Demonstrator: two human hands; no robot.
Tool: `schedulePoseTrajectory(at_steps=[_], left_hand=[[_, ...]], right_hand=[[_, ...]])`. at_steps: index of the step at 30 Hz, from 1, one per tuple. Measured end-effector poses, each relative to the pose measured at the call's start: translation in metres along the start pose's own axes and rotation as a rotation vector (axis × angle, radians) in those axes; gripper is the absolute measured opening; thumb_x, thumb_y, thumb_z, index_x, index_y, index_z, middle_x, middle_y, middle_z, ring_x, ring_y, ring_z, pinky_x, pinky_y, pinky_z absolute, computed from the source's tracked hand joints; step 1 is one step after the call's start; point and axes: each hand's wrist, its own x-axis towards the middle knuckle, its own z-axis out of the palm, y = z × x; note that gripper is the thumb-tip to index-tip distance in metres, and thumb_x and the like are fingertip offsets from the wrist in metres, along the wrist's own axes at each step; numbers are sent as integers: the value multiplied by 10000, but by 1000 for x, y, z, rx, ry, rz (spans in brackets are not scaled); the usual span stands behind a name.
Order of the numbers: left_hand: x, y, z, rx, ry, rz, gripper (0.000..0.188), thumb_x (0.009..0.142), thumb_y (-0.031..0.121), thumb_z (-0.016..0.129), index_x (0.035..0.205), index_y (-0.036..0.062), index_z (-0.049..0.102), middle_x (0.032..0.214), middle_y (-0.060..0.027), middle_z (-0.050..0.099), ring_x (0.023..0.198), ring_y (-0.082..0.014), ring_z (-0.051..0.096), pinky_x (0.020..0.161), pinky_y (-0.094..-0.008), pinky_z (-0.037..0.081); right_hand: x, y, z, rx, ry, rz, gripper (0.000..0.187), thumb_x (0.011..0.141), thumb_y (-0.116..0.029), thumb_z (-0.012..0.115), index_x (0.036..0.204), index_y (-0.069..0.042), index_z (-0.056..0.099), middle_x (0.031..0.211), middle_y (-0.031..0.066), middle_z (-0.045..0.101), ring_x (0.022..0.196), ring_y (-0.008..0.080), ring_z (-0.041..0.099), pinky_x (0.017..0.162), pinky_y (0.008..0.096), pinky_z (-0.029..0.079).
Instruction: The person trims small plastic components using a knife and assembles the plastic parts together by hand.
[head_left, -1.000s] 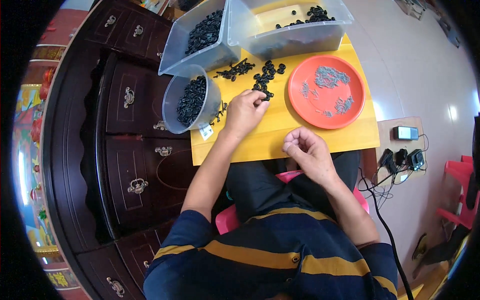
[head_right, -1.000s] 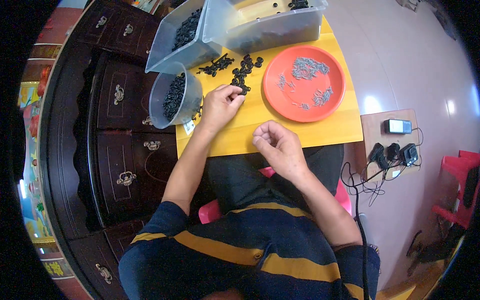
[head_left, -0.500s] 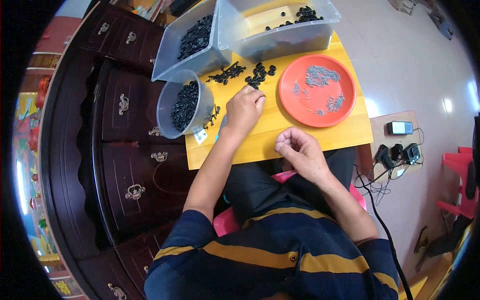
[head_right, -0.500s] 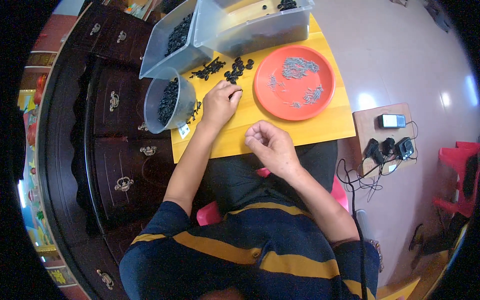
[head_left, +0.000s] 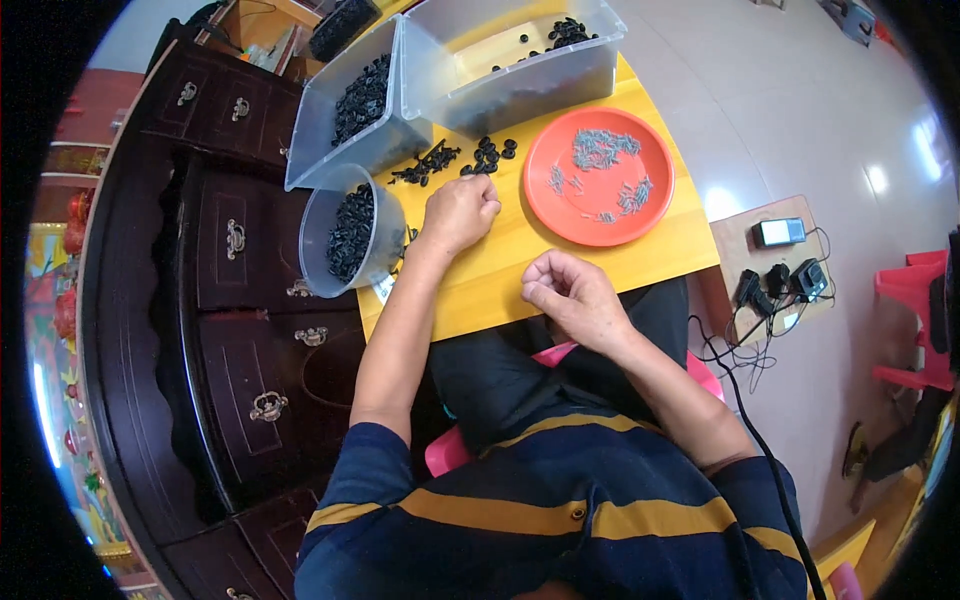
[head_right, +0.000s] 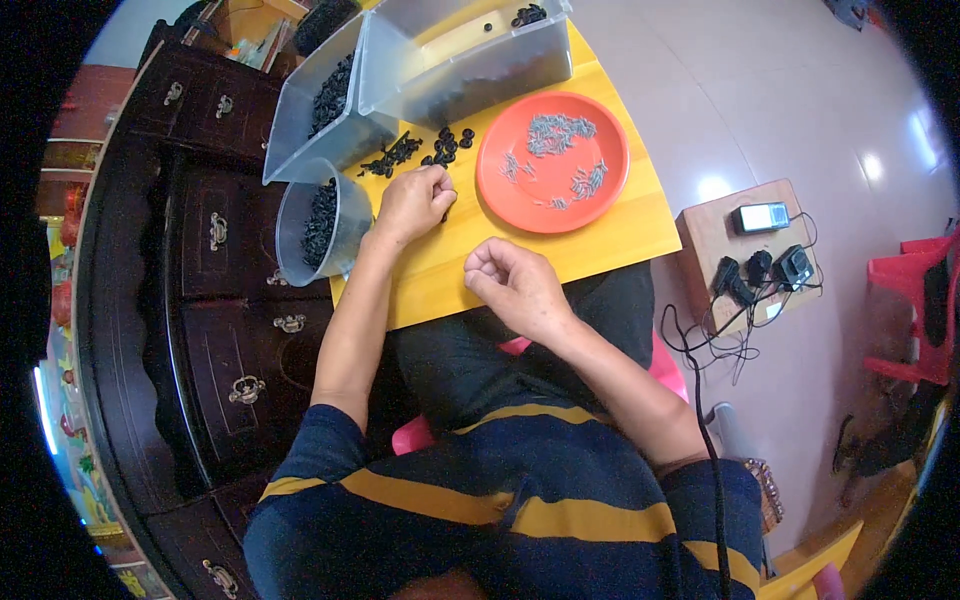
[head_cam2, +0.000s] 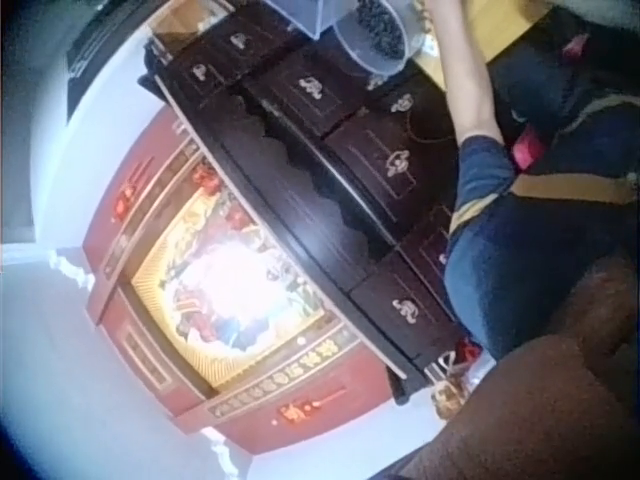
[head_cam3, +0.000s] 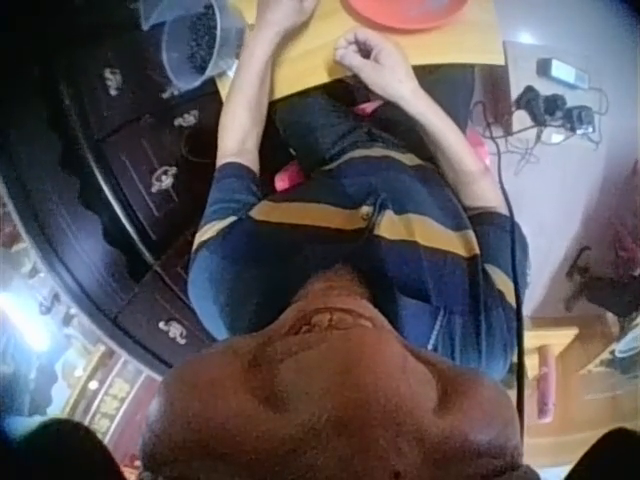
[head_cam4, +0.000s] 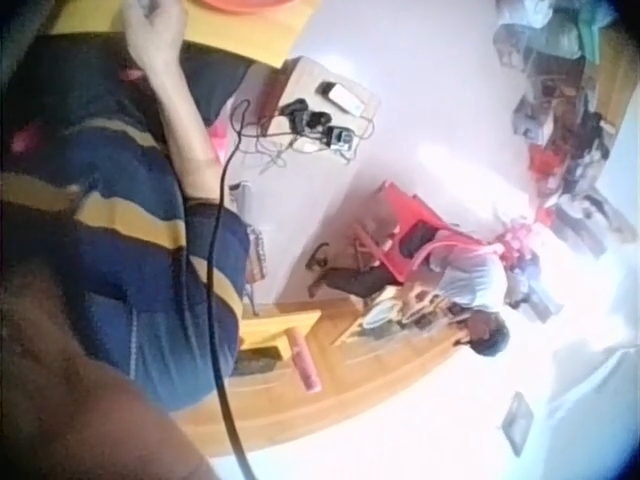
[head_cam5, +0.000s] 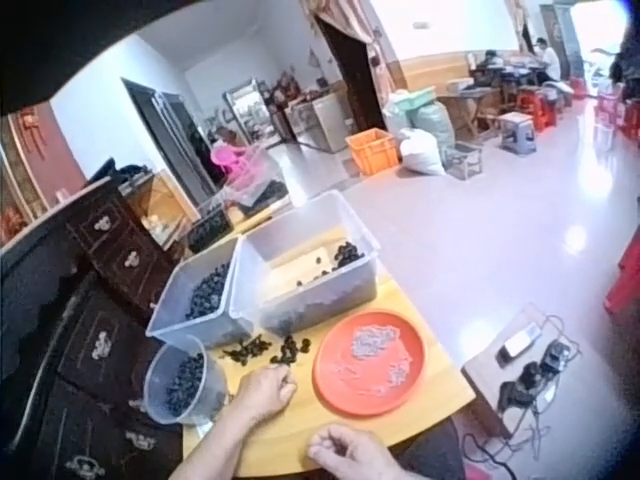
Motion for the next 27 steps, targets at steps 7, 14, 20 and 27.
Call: schedulePoseTrajectory(at_steps=[7,14,20,27], left_hand=[[-41,34,-15,-984,-117,-137,85,870,99,726,861,36,668,792,71,616,719,-3,521,641,-201,444],[-58,63,-22,-1288,-300,-193,102,895,155,706,922,73,651,784,77,599,650,0,497,575,-171,400],[-57,65,-16,-1370,-321,-216,114,896,182,700,908,82,648,754,65,596,602,-21,496,538,-180,396],[-52,64,-13,-1435,-363,-179,107,882,173,714,876,86,652,748,56,612,604,-26,508,541,-182,404]], right_hand=[[8,7,-1,236,172,-80,138,933,-105,654,1028,-17,606,882,-39,589,768,33,536,714,202,470],[6,-8,1,385,261,-133,117,957,-89,632,1041,-12,607,894,-20,604,797,54,554,744,217,476],[6,-2,-1,181,335,-199,85,951,-76,630,1003,-9,637,831,-21,627,742,42,563,688,222,485],[5,-6,-1,199,369,-210,83,947,-58,616,1002,-13,660,842,-30,638,738,30,564,679,216,486]])
